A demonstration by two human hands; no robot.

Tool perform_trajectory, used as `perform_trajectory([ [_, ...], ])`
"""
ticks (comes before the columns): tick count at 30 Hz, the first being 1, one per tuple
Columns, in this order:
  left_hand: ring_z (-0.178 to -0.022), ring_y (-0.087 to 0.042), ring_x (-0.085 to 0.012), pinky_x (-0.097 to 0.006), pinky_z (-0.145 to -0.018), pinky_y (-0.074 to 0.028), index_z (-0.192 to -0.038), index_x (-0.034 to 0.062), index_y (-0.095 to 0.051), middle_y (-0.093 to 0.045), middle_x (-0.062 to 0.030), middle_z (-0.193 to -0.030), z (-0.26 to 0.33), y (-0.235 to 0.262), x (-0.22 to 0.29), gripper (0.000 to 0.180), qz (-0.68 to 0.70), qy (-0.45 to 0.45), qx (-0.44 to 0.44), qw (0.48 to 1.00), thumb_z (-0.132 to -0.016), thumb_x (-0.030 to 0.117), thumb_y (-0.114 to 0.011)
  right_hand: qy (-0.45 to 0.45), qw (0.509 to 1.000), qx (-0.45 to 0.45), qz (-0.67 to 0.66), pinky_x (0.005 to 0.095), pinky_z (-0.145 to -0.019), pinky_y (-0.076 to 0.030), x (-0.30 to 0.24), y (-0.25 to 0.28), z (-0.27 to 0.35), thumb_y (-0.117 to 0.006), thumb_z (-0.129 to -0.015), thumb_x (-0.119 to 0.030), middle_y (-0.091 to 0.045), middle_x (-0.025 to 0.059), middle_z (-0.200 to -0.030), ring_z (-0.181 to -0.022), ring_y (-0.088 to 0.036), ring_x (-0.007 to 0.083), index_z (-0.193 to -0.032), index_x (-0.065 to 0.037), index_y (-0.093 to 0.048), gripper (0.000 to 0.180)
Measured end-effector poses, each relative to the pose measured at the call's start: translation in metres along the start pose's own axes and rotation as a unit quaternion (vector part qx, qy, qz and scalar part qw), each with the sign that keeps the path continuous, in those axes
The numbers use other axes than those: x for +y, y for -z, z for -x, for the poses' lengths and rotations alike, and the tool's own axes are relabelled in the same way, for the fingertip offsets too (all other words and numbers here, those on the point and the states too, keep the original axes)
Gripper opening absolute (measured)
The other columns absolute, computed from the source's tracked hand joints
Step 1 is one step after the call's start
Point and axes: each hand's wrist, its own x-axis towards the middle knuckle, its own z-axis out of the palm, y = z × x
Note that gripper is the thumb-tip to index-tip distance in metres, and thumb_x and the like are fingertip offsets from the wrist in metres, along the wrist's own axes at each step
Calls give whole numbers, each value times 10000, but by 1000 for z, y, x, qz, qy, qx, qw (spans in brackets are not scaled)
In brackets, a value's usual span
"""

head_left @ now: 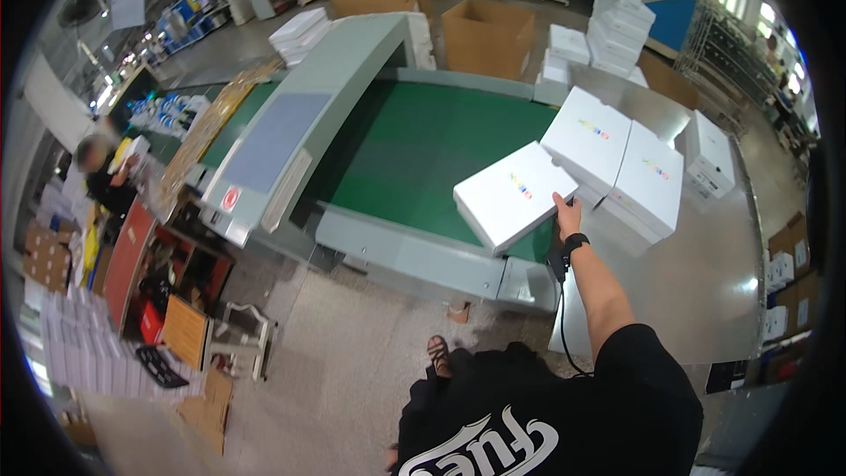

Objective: Move shoeboxes from a pallet to a table and organize them near a conveyor belt.

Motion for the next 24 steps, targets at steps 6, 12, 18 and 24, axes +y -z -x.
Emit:
perform_trajectory([
  [6, -474, -499, -140, -253, -402, -394, -754, 30, -535, -517, -40, -569, -147, 64, 192, 73, 48, -86, 42, 994, -782, 85, -496, 343, 846, -35, 407, 383, -896, -356, -39, 26, -61, -618, -671, -281, -517, 209, -1088, -1017, -481, 338, -1089, 8, -504, 521],
  [12, -509, -519, -170, -294, -433, -425, -753, 50, -507, -525, -56, -608, -178, 34, 286, 51, 33, -115, -72, 990, -790, 76, -486, 259, 841, -218, 423, 331, -906, -351, -79, 4, -74, -591, -727, -370, -506, 181, -1128, -1072, -455, 304, -1083, -4, -515, 516],
  [18, -987, -489, -207, -347, -860, -388, -1205, 69, -369, -486, -168, -1076, -149, -39, 253, 509, -164, 34, -212, 963, -772, 192, -606, 144, 745, -362, 542, 339, -900, -343, -122, 12, -80, -555, -703, -516, -487, 165, -1162, -1082, -445, 294, -1128, -9, -490, 664],
  [24, -784, -539, -207, -326, -665, -425, -1048, 34, -485, -550, -125, -880, -150, -51, 215, 294, -314, -174, -236, 903, -785, 152, -539, 192, 721, -400, 532, 317, -549, -420, -138, 25, -62, -528, -746, -516, -508, 139, -587, -574, -532, 229, -626, 7, -507, 537],
])
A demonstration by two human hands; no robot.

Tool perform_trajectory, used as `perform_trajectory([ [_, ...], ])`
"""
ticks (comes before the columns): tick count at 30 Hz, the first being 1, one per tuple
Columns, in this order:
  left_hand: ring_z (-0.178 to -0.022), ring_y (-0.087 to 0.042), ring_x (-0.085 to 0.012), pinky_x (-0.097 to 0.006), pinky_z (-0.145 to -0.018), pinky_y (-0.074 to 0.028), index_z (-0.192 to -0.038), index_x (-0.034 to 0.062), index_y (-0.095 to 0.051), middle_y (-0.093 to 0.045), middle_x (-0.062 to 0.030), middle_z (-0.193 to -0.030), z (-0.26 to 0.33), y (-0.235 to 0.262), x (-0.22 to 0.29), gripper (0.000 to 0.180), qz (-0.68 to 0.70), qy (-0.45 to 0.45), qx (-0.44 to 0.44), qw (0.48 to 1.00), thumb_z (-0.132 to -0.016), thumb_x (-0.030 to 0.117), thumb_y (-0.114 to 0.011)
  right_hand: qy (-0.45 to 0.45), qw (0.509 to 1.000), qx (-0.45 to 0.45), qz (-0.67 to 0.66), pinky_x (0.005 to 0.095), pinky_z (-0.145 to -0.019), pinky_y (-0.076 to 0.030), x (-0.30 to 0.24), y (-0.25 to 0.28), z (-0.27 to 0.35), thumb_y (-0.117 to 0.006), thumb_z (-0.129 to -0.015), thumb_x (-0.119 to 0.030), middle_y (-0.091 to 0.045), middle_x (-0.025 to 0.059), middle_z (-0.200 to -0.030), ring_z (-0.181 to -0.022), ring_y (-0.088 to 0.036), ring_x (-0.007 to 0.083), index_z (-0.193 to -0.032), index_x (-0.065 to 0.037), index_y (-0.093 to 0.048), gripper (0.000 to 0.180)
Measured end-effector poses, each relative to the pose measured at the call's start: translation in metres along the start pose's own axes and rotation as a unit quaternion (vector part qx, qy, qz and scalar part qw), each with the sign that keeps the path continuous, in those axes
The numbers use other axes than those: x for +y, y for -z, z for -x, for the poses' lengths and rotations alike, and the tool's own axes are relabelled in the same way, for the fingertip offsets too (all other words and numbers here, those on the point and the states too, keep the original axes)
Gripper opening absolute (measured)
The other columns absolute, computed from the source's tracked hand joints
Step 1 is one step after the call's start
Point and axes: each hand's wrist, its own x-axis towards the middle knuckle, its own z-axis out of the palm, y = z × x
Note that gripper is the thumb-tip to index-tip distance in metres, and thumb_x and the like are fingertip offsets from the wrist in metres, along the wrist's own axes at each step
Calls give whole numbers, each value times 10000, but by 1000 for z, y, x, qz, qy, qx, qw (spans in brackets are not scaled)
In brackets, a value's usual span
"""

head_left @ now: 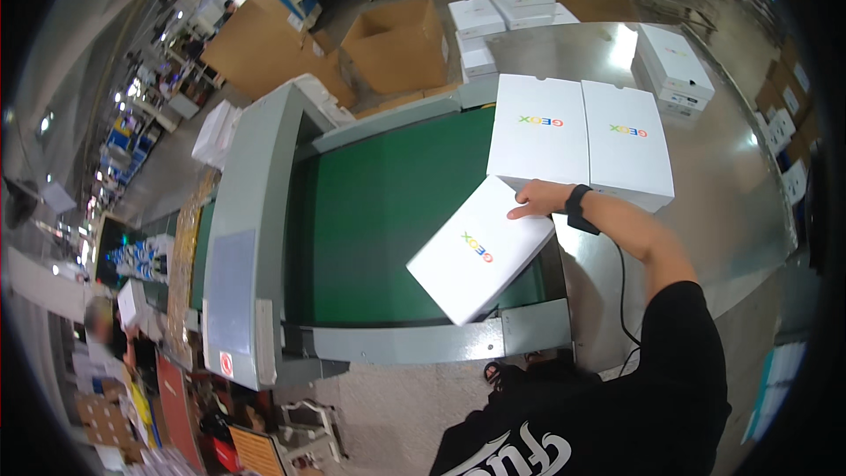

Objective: Move shoeboxes from a pallet to a table and organize them near a conveyor belt.

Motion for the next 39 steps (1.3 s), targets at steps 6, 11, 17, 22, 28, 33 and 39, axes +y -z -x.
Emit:
perform_trajectory([
  [6, -653, -592, -214, -303, -547, -469, -999, -2, -556, -613, -103, -774, 43, -67, -45, 252, -28, -104, 1, 994, -784, 105, -482, 76, 988, -123, -55, 259, -436, -469, -92, 12, 84, -533, -785, -440, -528, 118, -560, -484, -584, 173, -614, 27, -482, 499],
  [11, -698, -596, -185, -295, -599, -485, -1056, -8, -486, -616, -98, -812, 9, -47, 58, 322, 265, 53, -55, 961, -738, 41, -507, -122, 950, 1, -287, 247, -397, -478, -97, 25, 165, -500, -823, -405, -563, 101, -548, -459, -584, 161, -684, 37, -563, 467],
  [17, -664, -590, -181, -283, -601, -478, -1008, 3, -510, -615, -87, -791, -33, -67, 26, 290, 317, 91, -194, 924, -724, 32, -564, -135, 864, 138, -465, 248, -408, -492, -93, 33, 290, -494, -833, -283, -576, 151, -626, -489, -595, 190, -853, 117, -525, 402],
  [22, -668, -574, -142, -263, -622, -471, -975, -17, -538, -613, -70, -772, -34, -114, 57, 250, -8, -59, -205, 977, -740, 52, -589, -177, 804, 303, -480, 278, -434, -509, -65, 15, 380, -478, -804, -140, -581, 192, -668, -532, -608, 219, -809, 139, -519, 282],
  [28, -682, -555, -105, -230, -646, -460, -935, -22, -555, -600, -49, -776, -38, -152, 146, 189, 155, -80, -327, 929, -754, 22, -590, -205, 731, 438, -481, 252, -428, -502, 0, 20, 470, -460, -811, -127, -586, 151, -652, -526, -607, 191, -821, 114, -527, 251],
  [33, -733, -531, -92, -229, -698, -448, -967, -5, -548, -572, -25, -806, 15, -178, 305, 223, 59, -312, -238, 918, -750, 16, -591, -189, 623, 615, -445, 233, -393, -476, 50, 56, 519, -539, -780, -171, -577, 125, -623, -491, -591, 167, -764, 79, -558, 251],
  [39, -784, -518, -101, -227, -710, -440, -1086, -6, -481, -528, -33, -898, 31, -275, 459, 341, 82, -354, -185, 913, -762, 35, -583, -135, 597, 740, -279, 179, -377, -413, 153, 104, 566, -559, -811, -268, -519, 23, -541, -430, -525, 87, -677, -19, -520, 285],
])
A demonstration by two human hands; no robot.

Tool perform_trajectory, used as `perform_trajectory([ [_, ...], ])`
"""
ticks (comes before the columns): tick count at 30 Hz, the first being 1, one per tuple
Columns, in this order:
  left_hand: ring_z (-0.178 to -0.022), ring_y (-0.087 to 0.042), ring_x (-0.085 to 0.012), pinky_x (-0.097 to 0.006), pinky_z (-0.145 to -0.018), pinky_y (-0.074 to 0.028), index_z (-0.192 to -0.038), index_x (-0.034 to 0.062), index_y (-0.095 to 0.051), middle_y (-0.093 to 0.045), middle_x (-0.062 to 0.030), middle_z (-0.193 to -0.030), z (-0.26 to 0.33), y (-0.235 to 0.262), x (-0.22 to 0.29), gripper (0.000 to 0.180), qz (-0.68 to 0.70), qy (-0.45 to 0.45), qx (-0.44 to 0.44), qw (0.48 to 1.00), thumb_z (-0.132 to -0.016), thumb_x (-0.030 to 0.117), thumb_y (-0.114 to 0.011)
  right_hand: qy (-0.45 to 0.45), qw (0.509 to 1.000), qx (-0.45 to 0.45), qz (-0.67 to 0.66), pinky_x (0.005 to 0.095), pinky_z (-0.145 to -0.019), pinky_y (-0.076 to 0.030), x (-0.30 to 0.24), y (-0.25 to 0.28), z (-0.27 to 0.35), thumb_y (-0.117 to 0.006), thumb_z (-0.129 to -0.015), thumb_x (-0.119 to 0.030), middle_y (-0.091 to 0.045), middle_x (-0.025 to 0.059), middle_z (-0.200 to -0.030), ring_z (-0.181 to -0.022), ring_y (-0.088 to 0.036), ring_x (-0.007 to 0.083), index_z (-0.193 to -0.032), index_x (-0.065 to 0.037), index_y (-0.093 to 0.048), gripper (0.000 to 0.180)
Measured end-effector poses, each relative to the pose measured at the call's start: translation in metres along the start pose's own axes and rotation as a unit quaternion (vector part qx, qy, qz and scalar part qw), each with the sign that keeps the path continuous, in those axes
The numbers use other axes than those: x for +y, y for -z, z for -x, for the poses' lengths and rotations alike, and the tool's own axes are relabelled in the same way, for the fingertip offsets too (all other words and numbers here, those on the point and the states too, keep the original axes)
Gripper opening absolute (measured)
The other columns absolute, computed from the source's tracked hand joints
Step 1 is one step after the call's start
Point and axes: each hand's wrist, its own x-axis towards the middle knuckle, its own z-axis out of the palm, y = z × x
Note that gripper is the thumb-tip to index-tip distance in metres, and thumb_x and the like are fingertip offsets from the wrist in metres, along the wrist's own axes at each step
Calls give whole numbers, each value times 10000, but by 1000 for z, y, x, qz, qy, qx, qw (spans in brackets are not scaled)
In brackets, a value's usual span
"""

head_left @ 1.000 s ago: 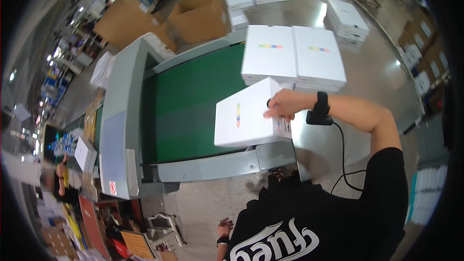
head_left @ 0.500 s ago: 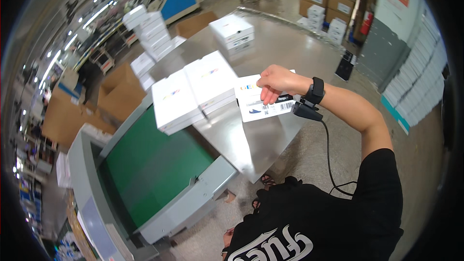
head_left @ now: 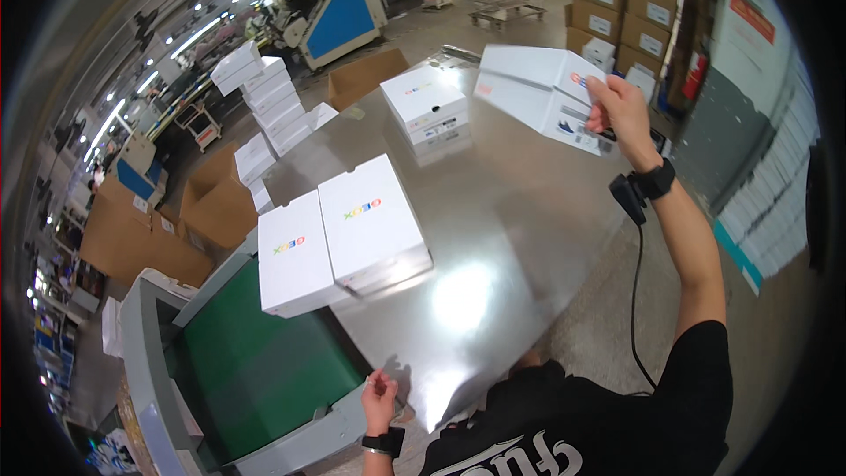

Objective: Move shoeboxes from a pallet to a table and organize them near a conveyor belt.

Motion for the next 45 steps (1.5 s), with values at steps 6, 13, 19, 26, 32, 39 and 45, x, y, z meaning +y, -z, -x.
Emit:
perform_trajectory([
  [6, -815, -521, -147, -267, -691, -461, -1233, -3, -328, -502, -78, -946, -121, -127, 27, 533, 163, 60, 115, 978, -774, 93, -582, 63, 983, -26, 172, 243, -455, -372, 206, -19, -108, -615, -765, -238, -489, 30, -498, -489, -496, 69, -741, -17, -480, 259],
  [13, -826, -539, -209, -333, -679, -474, -1112, 32, -362, -511, -80, -934, -194, -176, 65, 440, 377, 139, 241, 883, -804, 255, -581, -53, 957, -20, 285, 350, -514, -398, 430, -36, -189, -533, -696, -98, -497, 149, -577, -532, -515, 271, -787, -5, -439, 160],
  [19, -838, -540, -214, -339, -690, -472, -1113, 24, -365, -505, -108, -995, -235, -215, 83, 498, 302, 150, 333, 881, -738, 161, -662, -40, 949, -106, 293, 350, -584, -434, 507, -74, -307, -508, -698, -55, -562, 170, -697, -656, -570, 272, -876, -3, -474, 189],
  [26, -967, -502, -188, -327, -801, -441, -1133, 1, -406, -527, -88, -1033, -200, -245, 67, 465, 347, 108, 274, 890, -728, 32, -631, 40, 982, -161, 86, 310, -736, -455, 436, -178, -282, -442, -720, 44, -561, 123, -1055, -934, -556, 241, -1152, -72, -454, 447],
  [32, -909, -552, -192, -312, -810, -443, -1142, -37, -424, -562, -116, -1021, -191, -182, 70, 606, 159, 183, -3, 970, -618, 36, -719, 51, 870, -479, 106, 305, -783, -441, 366, -190, -217, -557, -757, -164, -535, 127, -1099, -958, -534, 262, -1110, -53, -496, 376],
  [39, -1034, -481, -199, -303, -872, -391, -1228, -73, -299, -480, -153, -1143, -142, -223, 51, 697, 84, 109, 165, 977, -696, 166, -681, -94, 610, -751, 234, 361, -912, -339, 329, -132, -139, -466, -768, -570, -481, 199, -1167, -1087, -447, 308, -1186, -4, -441, 704],
  [45, -1154, -355, -292, -423, -955, -305, -1273, 26, -274, -323, -127, -1292, -51, -366, 2, 560, 205, 28, 0, 978, -808, 195, -536, -271, 670, -668, 177, 326, -903, -349, 326, -63, -65, -522, -771, -507, -506, 188, -1132, -1079, -460, 254, -1121, 50, -484, 659],
])
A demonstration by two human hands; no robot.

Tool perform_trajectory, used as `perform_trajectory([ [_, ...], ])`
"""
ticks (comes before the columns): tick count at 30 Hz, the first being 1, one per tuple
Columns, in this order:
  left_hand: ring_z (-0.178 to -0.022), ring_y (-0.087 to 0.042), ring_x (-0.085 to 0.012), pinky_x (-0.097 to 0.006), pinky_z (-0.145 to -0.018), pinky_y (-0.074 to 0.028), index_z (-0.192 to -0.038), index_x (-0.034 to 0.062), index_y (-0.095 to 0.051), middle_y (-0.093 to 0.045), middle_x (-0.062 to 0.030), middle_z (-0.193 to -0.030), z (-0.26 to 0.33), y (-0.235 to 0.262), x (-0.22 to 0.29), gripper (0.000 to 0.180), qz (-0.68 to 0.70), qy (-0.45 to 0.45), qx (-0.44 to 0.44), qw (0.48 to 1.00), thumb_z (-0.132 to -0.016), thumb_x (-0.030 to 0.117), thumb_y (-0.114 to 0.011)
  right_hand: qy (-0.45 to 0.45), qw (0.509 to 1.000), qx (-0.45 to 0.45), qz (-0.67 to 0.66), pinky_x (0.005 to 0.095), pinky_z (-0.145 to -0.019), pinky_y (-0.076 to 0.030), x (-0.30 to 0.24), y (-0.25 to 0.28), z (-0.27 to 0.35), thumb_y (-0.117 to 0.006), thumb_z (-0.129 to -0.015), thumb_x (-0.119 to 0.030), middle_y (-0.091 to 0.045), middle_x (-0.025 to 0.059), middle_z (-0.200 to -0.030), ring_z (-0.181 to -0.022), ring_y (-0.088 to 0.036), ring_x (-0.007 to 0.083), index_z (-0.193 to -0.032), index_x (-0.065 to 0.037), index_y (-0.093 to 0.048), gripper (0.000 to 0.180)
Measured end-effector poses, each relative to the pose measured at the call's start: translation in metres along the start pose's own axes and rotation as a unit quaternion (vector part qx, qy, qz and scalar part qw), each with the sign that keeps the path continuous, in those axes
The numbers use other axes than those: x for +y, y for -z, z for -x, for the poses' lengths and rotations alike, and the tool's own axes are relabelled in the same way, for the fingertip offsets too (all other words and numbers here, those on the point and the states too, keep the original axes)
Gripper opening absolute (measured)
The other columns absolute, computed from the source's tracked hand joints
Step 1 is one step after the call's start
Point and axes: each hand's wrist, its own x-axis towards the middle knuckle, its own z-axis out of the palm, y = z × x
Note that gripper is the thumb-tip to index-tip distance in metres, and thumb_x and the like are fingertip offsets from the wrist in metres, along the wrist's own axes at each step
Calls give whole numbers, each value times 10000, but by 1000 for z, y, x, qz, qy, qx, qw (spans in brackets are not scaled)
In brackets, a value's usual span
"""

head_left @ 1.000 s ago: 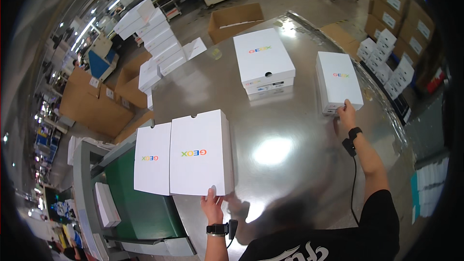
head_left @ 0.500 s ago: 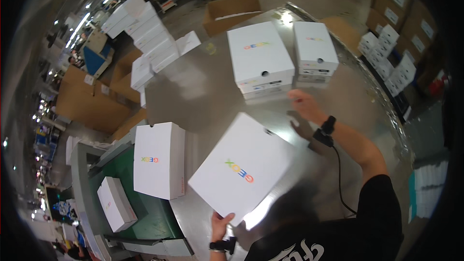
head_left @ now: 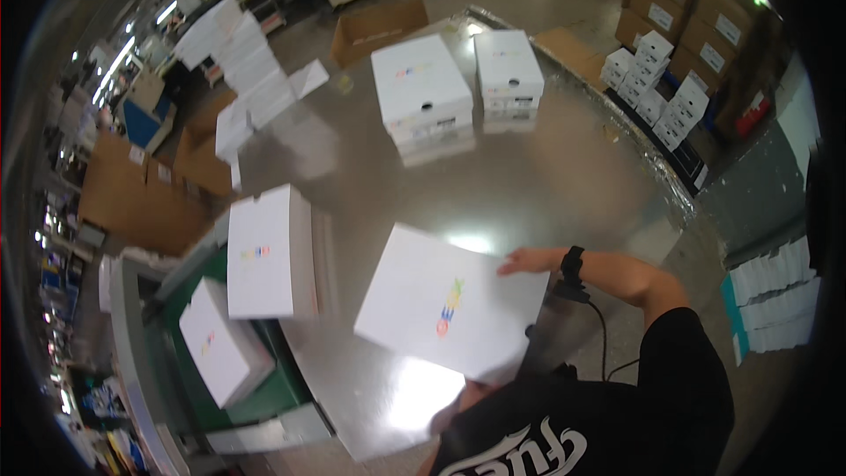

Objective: Move shoeboxes from a pallet to a table and organize them near a conveyor belt.

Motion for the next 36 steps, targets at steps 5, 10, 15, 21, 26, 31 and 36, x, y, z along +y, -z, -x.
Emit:
perform_trajectory([
  [5, -1106, -407, -253, -373, -931, -328, -1221, 23, -320, -419, -122, -1192, 2, 42, 56, 506, -27, 59, 4, 998, -828, 292, -490, 65, 954, -6, -294, 306, -868, -376, -6, -21, 51, -524, -820, -347, -461, 100, -1187, -1063, -450, 172, -1189, -11, -420, 510],
  [10, -1011, -493, -224, -391, -807, -399, -1156, 69, -439, -512, -81, -1104, -30, 49, 187, 571, 106, 113, 49, 987, -803, 515, -390, 83, 899, 20, -429, 410, -867, -368, -65, -57, 90, -463, -815, -433, -441, 127, -1206, -1080, -441, 230, -1249, -38, -346, 599],
  [15, -1040, -468, -255, -422, -835, -373, -1175, 55, -427, -485, -125, -1143, -33, 41, 214, 618, 118, 154, 17, 981, -778, 529, -421, 67, 893, 53, -441, 459, -827, -372, -65, -58, 106, -438, -786, -464, -471, 138, -1168, -1055, -463, 258, -1238, -51, -365, 617],
  [21, -1056, -447, -245, -371, -820, -370, -1197, 61, -409, -476, -126, -1156, -16, 27, 232, 641, 62, 151, 22, 986, -783, 550, -411, 128, 813, 91, -561, 360, -855, -393, -62, -72, 122, -516, -767, -319, -514, 114, -1108, -1013, -496, 227, -1163, 1, -428, 516],
  [26, -1094, -408, -244, -350, -855, -345, -1255, 37, -352, -428, -146, -1203, -46, 47, 253, 682, 10, 36, -4, 999, -806, 548, -401, 267, 783, 131, -547, 343, -886, -365, -72, -45, 102, -495, -770, -334, -520, 112, -1092, -1013, -494, 219, -1160, 2, -433, 519],
  [31, -1141, -364, -329, -358, -925, -318, -1252, -30, -326, -364, -238, -1235, -96, 117, 265, 728, -304, -138, 194, 923, -735, 393, -613, 361, 766, 136, -514, 336, -879, -366, -128, 17, 92, -487, -766, -351, -515, 96, -1108, -1024, -482, 212, -1173, -10, -418, 536],
  [36, -1197, -253, -395, -479, -931, -292, -1298, 35, -255, -299, -263, -1250, -173, 134, 254, 886, -688, -124, 191, 689, -594, 301, -723, 424, 717, 139, -535, 341, -883, -360, -204, 73, 35, -492, -768, -361, -512, 82, -1101, -1019, -478, 212, -1175, -32, -413, 529],
])
